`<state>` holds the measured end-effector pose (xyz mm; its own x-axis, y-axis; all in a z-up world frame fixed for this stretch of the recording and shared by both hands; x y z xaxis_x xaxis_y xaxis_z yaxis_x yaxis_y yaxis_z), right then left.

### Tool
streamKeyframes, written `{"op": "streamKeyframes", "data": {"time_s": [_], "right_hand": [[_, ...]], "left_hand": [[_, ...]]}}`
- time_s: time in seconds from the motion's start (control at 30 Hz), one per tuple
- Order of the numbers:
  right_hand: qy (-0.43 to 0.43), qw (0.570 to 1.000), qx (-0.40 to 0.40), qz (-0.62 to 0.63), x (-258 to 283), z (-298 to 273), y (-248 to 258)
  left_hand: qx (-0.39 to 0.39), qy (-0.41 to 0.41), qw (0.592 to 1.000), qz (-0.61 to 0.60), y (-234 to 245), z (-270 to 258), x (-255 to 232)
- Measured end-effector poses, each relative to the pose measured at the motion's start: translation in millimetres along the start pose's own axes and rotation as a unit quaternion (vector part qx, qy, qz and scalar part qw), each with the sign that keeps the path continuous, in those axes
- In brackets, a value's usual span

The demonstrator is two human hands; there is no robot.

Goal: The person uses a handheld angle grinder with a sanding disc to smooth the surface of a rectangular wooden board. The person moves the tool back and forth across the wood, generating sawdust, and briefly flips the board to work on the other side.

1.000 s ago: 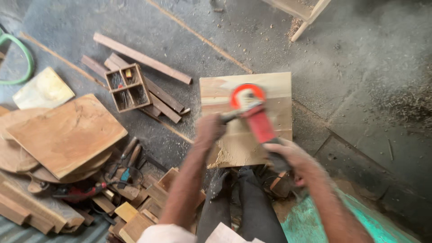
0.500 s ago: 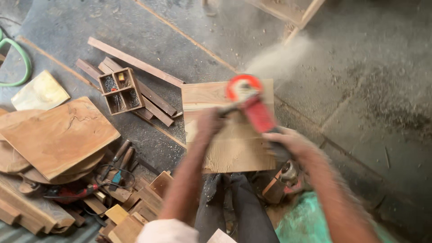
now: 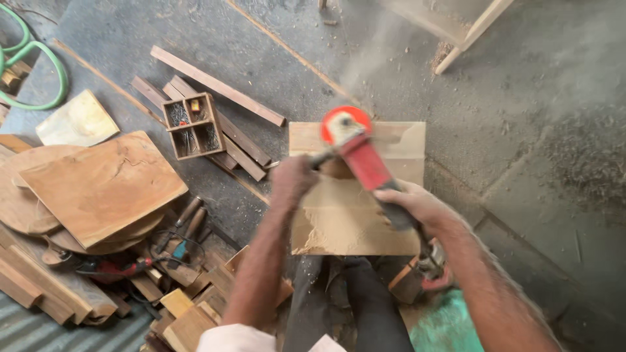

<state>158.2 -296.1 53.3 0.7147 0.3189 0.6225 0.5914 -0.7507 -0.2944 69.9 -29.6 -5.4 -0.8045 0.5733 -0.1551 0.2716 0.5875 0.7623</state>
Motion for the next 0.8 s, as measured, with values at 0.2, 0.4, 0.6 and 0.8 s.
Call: {"op": "streamKeyframes", "data": {"time_s": [0.2,0.4,0.6,0.8], "right_hand": [[-0.019,0.998,0.012,-0.064,7.1,27.9,-61.2],[-0.044,0.995,-0.018,-0.088,-0.6,-7.4,-42.3],[-0.061,0.992,-0.028,-0.11,-30.4,17.0,-65.1],[-0.034,0.995,-0.026,-0.092,-16.9,2.9,-76.8]], "left_hand": [[0.014,0.017,0.999,-0.042,37.7,5.8,59.5],[0.025,-0.017,0.999,-0.024,-0.1,-13.2,43.6],[0.015,-0.022,0.998,-0.049,4.7,3.5,87.6],[0.051,-0.013,0.999,-0.011,7.1,-0.3,84.3]]}}
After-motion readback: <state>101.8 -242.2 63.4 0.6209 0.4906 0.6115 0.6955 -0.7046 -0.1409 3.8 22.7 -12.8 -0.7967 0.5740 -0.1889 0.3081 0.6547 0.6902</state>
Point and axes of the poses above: each hand's wrist, its own z-axis towards the middle knuckle, its own y-axis out of the back of the hand, x = y × z, the point moved 3 cm from there along z, towards the middle knuckle, and after that the axes turned 15 degrees about y, right-handed, at the moved point
